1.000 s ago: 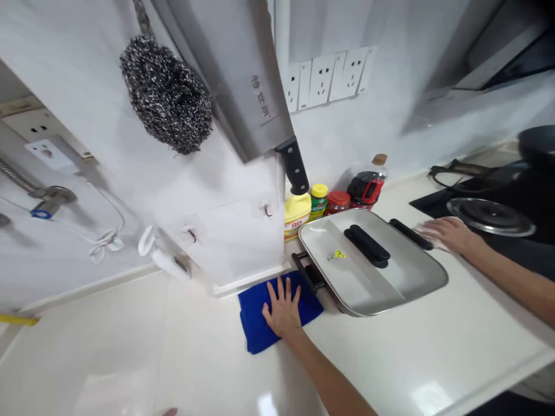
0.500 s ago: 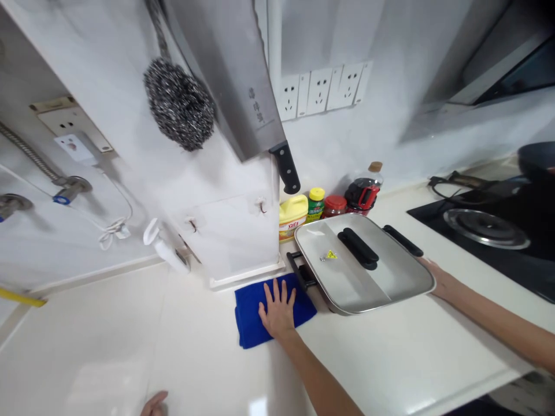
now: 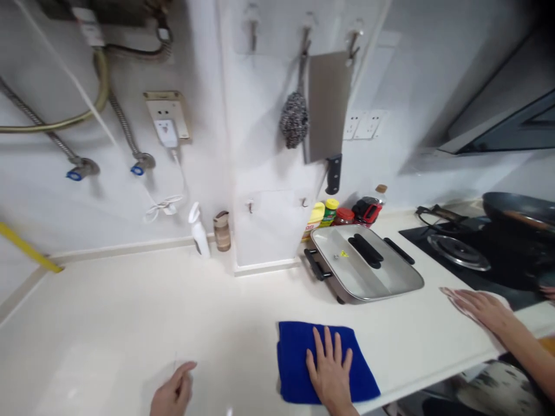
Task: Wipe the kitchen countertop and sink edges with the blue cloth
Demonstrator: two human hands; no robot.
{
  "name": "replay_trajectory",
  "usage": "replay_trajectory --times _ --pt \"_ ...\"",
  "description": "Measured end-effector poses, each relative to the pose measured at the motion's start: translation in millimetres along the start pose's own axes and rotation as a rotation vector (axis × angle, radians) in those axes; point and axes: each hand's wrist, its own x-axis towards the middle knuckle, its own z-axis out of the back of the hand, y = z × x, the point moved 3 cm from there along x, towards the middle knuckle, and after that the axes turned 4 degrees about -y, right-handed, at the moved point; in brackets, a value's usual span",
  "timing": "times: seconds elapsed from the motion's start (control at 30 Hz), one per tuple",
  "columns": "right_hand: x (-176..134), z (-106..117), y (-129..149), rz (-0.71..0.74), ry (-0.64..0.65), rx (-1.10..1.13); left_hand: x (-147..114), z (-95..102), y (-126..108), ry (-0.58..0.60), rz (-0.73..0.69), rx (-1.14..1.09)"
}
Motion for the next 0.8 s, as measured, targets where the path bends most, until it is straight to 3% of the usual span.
replay_trajectory --times 0.13,0.23,0.33,0.5,0.6,0.8 --pt "-24.7 4.4 36.6 -0.017 -0.03 -0.02 -7.0 40.1 35.9 -0.105 -0.024 0.089" --pt "-30.9 8.6 78.4 0.022 0.011 -0.067 -8.8 70.3 65.5 -0.149 0.081 0.151" --pt "-30.9 6.3 111.9 0.081 0.059 -0.124 -6.8 87.0 83.2 -0.145 0.197 0.188" --pt "-14.2 -11.1 134.8 0.253 0.152 -0.087 1.1 84.1 85.7 -0.065 0.322 0.243" --pt "5.8 -19.5 139.9 0.322 0.178 -0.066 2.2 77.9 86.1 -0.087 0.401 0.274" --pt "55.5 -34.9 160.3 0.294 0.208 -0.055 1.5 73.4 95.2 -0.034 0.49 0.243"
